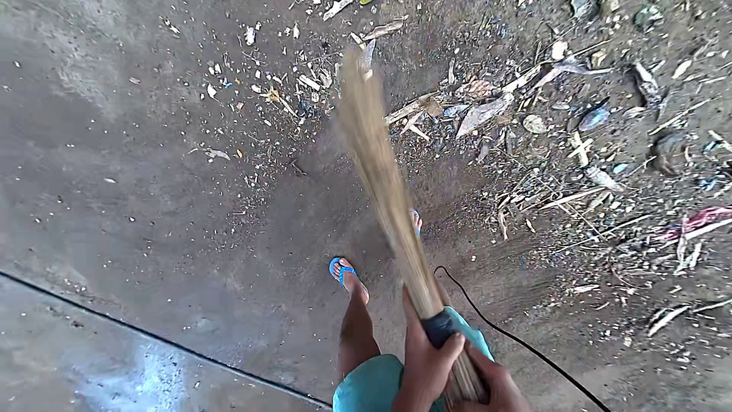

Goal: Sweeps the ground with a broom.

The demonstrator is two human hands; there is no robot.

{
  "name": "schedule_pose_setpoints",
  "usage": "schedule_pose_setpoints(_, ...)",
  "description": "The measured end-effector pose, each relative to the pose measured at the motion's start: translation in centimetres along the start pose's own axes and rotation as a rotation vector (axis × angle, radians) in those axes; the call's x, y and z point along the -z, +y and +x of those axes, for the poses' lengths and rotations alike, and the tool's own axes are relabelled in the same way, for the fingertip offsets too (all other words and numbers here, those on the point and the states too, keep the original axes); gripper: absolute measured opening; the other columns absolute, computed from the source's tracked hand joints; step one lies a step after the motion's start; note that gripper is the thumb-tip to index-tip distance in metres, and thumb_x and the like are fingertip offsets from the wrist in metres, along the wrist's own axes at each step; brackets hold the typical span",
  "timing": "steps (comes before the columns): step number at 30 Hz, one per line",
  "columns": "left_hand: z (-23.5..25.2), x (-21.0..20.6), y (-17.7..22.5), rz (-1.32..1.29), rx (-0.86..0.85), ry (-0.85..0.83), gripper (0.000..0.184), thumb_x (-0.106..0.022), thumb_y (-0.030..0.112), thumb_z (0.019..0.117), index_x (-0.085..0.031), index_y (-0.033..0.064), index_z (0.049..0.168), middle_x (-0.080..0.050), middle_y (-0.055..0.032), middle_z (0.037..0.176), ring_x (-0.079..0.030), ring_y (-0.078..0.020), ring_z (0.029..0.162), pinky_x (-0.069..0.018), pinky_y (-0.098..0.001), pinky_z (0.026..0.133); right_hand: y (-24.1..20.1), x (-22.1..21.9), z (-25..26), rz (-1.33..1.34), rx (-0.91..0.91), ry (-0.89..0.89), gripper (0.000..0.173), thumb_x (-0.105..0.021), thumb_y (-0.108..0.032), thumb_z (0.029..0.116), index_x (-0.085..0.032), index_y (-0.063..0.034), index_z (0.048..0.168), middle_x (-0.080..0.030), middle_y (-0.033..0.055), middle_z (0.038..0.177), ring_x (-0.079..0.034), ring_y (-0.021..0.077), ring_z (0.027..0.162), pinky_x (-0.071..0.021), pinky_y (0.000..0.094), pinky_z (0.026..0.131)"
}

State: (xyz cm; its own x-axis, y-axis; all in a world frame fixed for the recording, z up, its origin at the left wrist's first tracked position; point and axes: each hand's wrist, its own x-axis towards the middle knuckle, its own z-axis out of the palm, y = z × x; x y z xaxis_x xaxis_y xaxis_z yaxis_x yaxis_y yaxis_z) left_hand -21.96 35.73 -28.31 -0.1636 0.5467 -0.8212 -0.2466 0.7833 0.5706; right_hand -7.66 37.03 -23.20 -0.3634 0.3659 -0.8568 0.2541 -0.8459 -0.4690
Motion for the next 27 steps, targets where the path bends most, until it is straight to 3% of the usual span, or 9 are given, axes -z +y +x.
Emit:
schedule_pose_setpoints(4,-2.8,-0.1,-2.5,-0.038,0.265,0.22,0.117,-0.077,0.012,0.072,-0.001,-0.0017,0.16,-0.048,-0.0273,0.14,-0.06,-0.0209,0.118,-0.0519,-0.0352,0.099,1.5,1.5,1.0,0.029,-0.19,-0.245,0.084,-0.085,-0.013,0.072,-0.048,0.0022,0.146,-0.069,0.0102,0.125,-0.068,0.013,0.11,-0.0559,0.0361,0.1)
schedule_pose_setpoints(8,3.2,-7.0,-3.1,0.054,0.247,-0.178,0.104,-0.08,0.018,0.0774,-0.015,-0.0048,0.155,-0.062,-0.0238,0.123,-0.067,-0.0253,0.109,-0.0566,-0.0439,0.096,1.0,6.4,-0.1,0.118,-0.251,0.168,0.067,-0.077,-0.012,0.0689,-0.058,0.0002,0.132,-0.076,0.0081,0.092,-0.074,0.0208,0.075,-0.0647,0.0413,0.069)
schedule_pose_setpoints(11,7.1,-13.4,-1.5,0.073,0.159,-0.547,0.117,-0.081,0.018,0.0774,-0.001,-0.0006,0.16,-0.063,-0.026,0.122,-0.068,-0.0303,0.109,-0.0557,-0.0499,0.097,0.4,9.2,-1.6,0.156,-0.123,0.444,0.064,-0.068,-0.011,0.0755,-0.05,0.0019,0.136,-0.075,0.0062,0.09,-0.074,0.0214,0.072,-0.0648,0.0411,0.064)
schedule_pose_setpoints(15,6.1,-12.9,0.9,-0.004,0.089,-0.651,0.121,-0.08,0.014,0.0768,0.005,0.002,0.162,-0.061,-0.0286,0.126,-0.067,-0.0323,0.11,-0.0546,-0.0507,0.097,-1.2,7.7,-3.1,0.048,-0.024,0.496,0.062,-0.07,-0.005,0.0738,-0.05,0.0011,0.132,-0.075,0.0011,0.092,-0.075,0.015,0.074,-0.0658,0.0353,0.067)
schedule_pose_setpoints(17,3.7,-9.8,1.1,-0.09,0.051,-0.568,0.117,-0.078,0.015,0.0761,-0.001,-0.0015,0.162,-0.058,-0.0278,0.133,-0.064,-0.0272,0.115,-0.053,-0.0456,0.1,-1.6,5.4,-3.9,-0.114,-0.005,0.418,0.072,-0.078,-0.01,0.0746,-0.046,0.0062,0.137,-0.073,0.0012,0.103,-0.073,0.0056,0.087,-0.0632,0.0276,0.08)
schedule_pose_setpoints(20,-1.0,-5.1,0.1,-0.247,0.038,-0.231,0.113,-0.078,0.02,0.0762,-0.004,-0.009,0.157,-0.056,-0.02,0.133,-0.064,-0.0093,0.111,-0.0536,-0.0281,0.098,-2.3,2.5,-4.2,-0.234,-0.055,0.201,0.086,-0.08,-0.013,0.0762,-0.038,0.0111,0.148,-0.069,0.0141,0.122,-0.069,0.0071,0.102,-0.058,0.0295,0.093)
schedule_pose_setpoints(23,-2.8,-2.1,-0.8,-0.271,0.067,0.188,0.11,-0.075,0.015,0.0733,-0.004,-0.008,0.154,-0.063,-0.0131,0.111,-0.068,-0.0085,0.096,-0.0579,-0.0271,0.087,-2.7,1.7,-1.0,-0.145,-0.129,-0.15,0.091,-0.081,-0.011,0.0771,-0.037,0.0019,0.155,-0.065,0.0139,0.134,-0.066,0.0148,0.115,-0.0548,0.0379,0.102)
schedule_pose_setpoints(25,-1.7,-1.0,-1.0,-0.197,0.147,0.37,0.106,-0.073,0.013,0.0716,-0.011,-0.0039,0.155,-0.062,-0.0141,0.11,-0.068,-0.0113,0.092,-0.0587,-0.0283,0.083,-2.2,1.8,2.4,-0.044,-0.19,-0.301,0.09,-0.083,-0.011,0.0749,-0.042,-0.0052,0.154,-0.066,0.0065,0.133,-0.066,0.0108,0.114,-0.0557,0.0345,0.101)
schedule_pose_setpoints(27,0.8,-1.5,-1.2,-0.128,0.191,0.334,0.105,-0.074,0.013,0.0723,-0.013,-0.0011,0.157,-0.059,-0.0173,0.121,-0.065,-0.0149,0.102,-0.0566,-0.0312,0.088,-2.2,2.8,4.4,0.063,-0.277,-0.281,0.086,-0.082,-0.012,0.0715,-0.048,-0.0083,0.15,-0.072,0.0046,0.116,-0.072,0.0131,0.097,-0.0616,0.0354,0.088)
